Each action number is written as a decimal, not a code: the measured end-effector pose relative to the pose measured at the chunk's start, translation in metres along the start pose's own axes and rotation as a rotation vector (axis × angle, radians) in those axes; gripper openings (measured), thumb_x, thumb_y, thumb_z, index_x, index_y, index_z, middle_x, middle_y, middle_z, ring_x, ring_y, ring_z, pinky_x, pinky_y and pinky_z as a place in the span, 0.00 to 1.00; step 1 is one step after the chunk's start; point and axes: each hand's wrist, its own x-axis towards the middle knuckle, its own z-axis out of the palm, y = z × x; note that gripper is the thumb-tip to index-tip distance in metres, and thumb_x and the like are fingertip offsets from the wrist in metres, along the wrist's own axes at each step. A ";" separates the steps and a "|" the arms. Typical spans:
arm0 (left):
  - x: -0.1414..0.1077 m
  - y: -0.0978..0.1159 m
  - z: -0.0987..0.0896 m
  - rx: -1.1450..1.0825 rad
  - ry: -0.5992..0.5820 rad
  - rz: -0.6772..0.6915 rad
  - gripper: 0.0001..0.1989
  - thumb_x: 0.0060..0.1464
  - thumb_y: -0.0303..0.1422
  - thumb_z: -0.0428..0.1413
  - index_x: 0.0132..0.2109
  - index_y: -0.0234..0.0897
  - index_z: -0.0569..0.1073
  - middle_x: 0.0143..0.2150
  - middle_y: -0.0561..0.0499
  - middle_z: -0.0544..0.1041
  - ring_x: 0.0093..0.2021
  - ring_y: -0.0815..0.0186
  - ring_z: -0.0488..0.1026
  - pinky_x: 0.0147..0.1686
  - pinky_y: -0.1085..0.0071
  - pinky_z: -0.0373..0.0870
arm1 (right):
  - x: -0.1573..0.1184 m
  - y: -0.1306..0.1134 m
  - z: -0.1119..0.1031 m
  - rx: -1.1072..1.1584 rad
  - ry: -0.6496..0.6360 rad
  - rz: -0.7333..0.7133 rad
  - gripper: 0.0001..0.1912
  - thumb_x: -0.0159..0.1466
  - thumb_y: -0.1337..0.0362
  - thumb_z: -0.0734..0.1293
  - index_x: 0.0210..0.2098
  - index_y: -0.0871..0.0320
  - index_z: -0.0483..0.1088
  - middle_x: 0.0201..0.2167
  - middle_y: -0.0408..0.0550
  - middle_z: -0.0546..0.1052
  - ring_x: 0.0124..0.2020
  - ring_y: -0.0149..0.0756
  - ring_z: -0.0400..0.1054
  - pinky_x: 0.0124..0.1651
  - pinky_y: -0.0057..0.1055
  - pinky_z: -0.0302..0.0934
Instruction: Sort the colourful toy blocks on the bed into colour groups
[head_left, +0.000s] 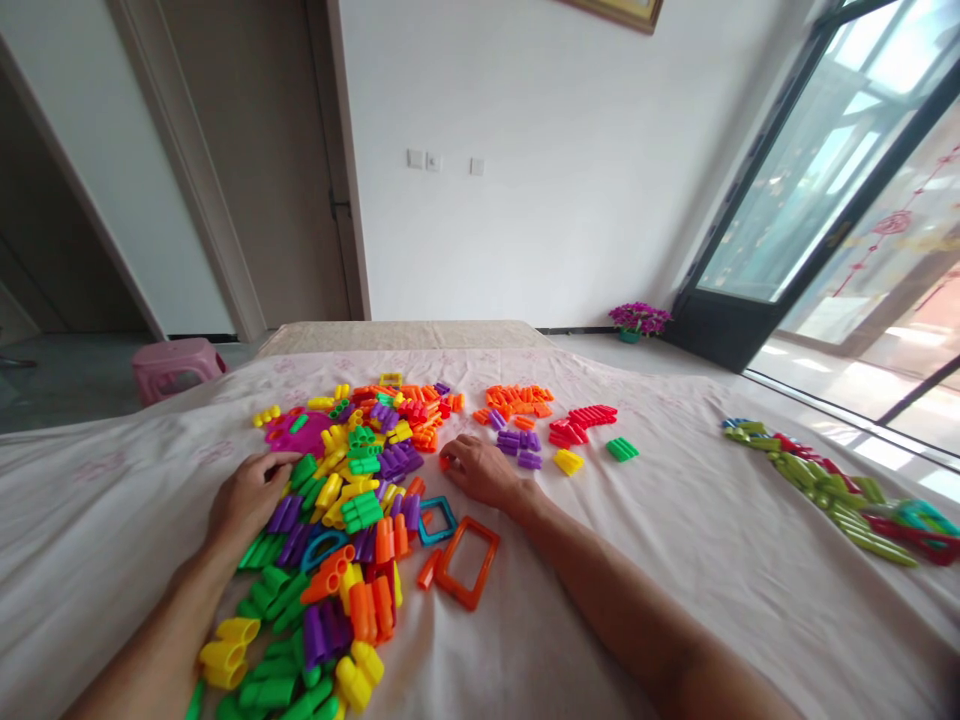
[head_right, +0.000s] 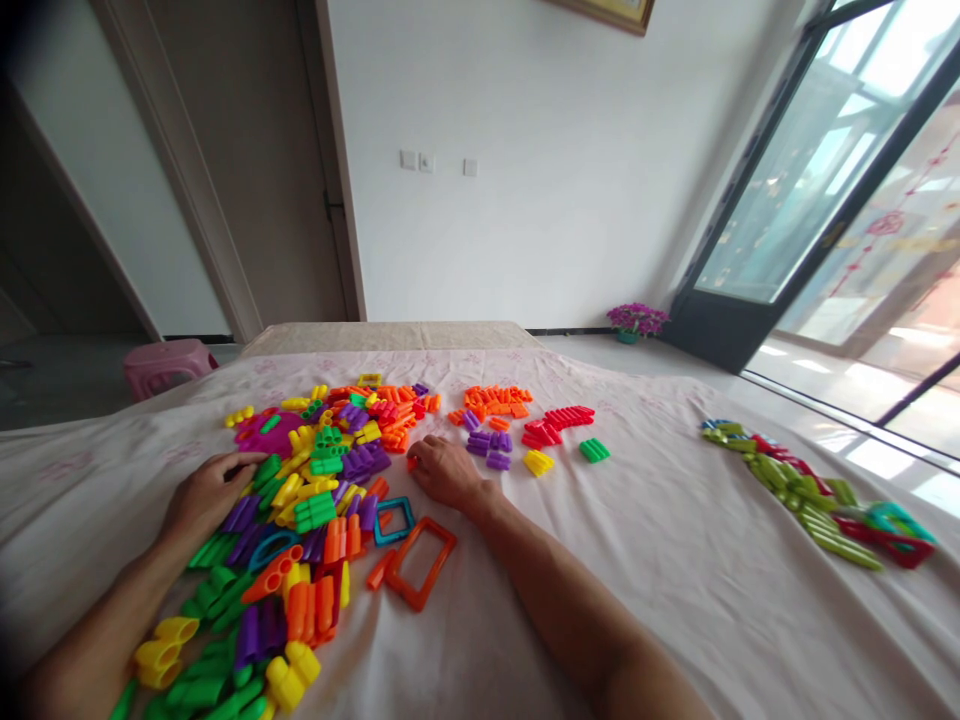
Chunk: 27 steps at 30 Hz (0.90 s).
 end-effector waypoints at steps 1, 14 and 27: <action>0.000 0.000 0.000 0.000 -0.005 -0.003 0.18 0.55 0.39 0.49 0.46 0.42 0.80 0.51 0.46 0.79 0.51 0.55 0.75 0.52 0.62 0.69 | 0.000 0.000 0.000 -0.001 0.002 -0.002 0.11 0.64 0.67 0.67 0.46 0.56 0.73 0.42 0.49 0.77 0.42 0.36 0.71 0.41 0.28 0.60; 0.000 -0.002 0.000 0.012 -0.008 -0.012 0.18 0.56 0.39 0.49 0.47 0.42 0.80 0.52 0.46 0.79 0.51 0.55 0.75 0.52 0.63 0.69 | -0.002 -0.002 0.002 -0.068 -0.010 -0.095 0.10 0.65 0.59 0.67 0.45 0.56 0.72 0.42 0.49 0.78 0.43 0.39 0.69 0.44 0.32 0.60; 0.000 -0.002 0.000 0.018 -0.004 0.006 0.18 0.56 0.40 0.50 0.46 0.42 0.80 0.51 0.45 0.79 0.49 0.56 0.76 0.49 0.64 0.70 | -0.002 0.006 0.007 0.026 0.091 -0.028 0.12 0.62 0.73 0.64 0.44 0.56 0.73 0.41 0.50 0.79 0.45 0.39 0.70 0.48 0.33 0.63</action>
